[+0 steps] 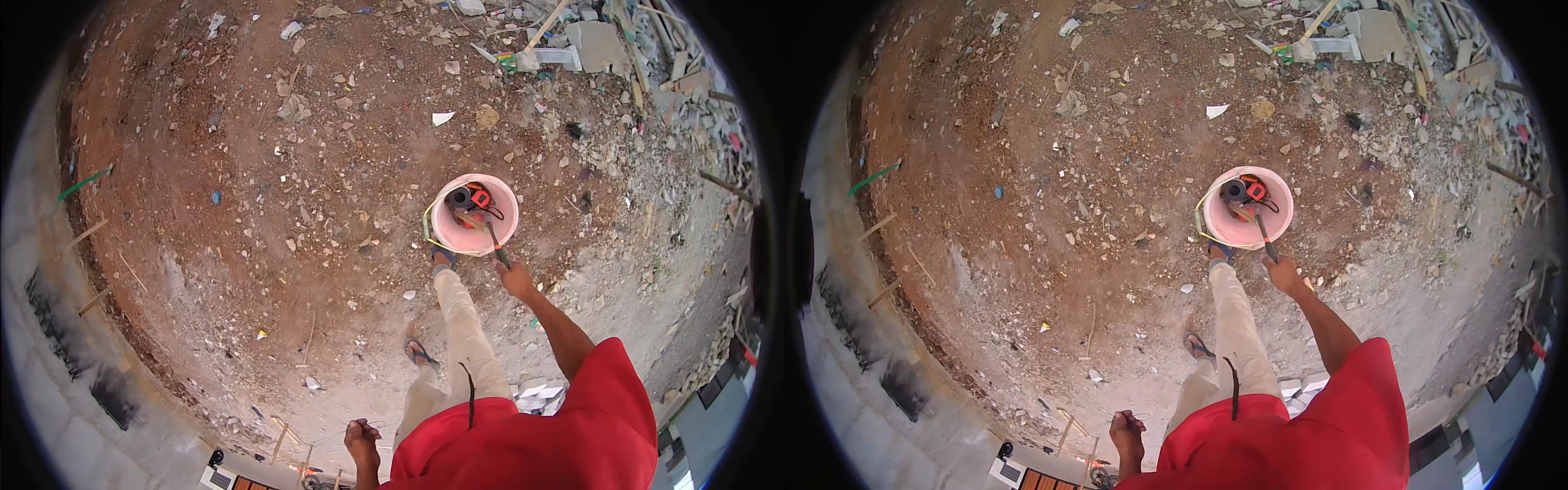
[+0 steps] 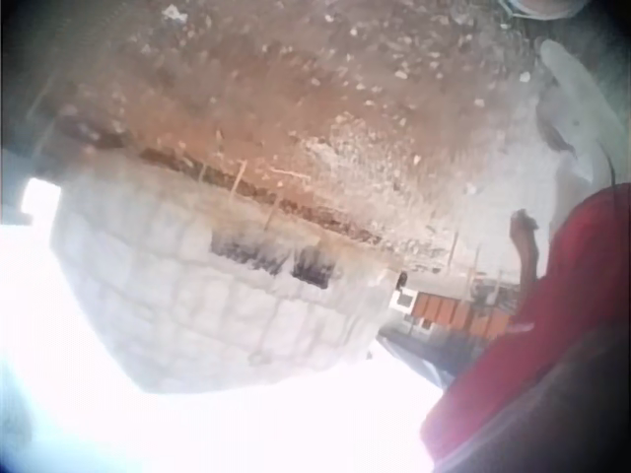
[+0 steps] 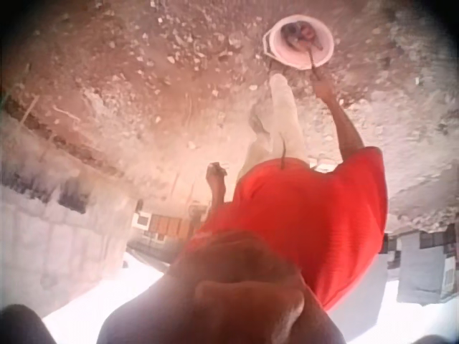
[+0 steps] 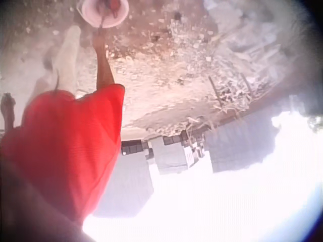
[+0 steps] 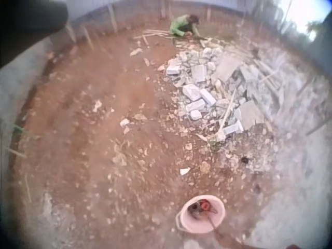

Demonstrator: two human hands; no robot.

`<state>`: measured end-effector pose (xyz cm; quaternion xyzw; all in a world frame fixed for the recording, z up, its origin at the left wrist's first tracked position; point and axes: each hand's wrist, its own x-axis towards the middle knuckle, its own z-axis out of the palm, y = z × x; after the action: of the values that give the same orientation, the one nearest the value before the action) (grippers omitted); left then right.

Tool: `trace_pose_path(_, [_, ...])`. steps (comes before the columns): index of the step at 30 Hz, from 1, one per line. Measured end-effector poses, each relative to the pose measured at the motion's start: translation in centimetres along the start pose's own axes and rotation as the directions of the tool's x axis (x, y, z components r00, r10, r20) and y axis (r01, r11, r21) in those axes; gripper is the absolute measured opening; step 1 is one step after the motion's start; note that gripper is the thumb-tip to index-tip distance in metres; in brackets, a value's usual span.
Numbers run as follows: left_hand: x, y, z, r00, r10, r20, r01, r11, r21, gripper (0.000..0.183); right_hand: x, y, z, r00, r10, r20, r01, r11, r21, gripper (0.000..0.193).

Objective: The person constructs a wooden frame by hand, wrapping wire around bamboo poles and tightening it using pliers.

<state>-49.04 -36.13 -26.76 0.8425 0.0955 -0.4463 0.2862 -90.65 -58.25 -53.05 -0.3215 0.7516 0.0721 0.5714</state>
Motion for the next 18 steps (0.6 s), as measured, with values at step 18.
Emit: trace_pose_path(18, [0.0,7.9,-10.0,0.687,0.342,0.642,-0.01,0.887,-0.462,0.046,-49.7,-14.8,24.5,0.324,-0.921,0.215,0.946,0.309,-0.103,0.035])
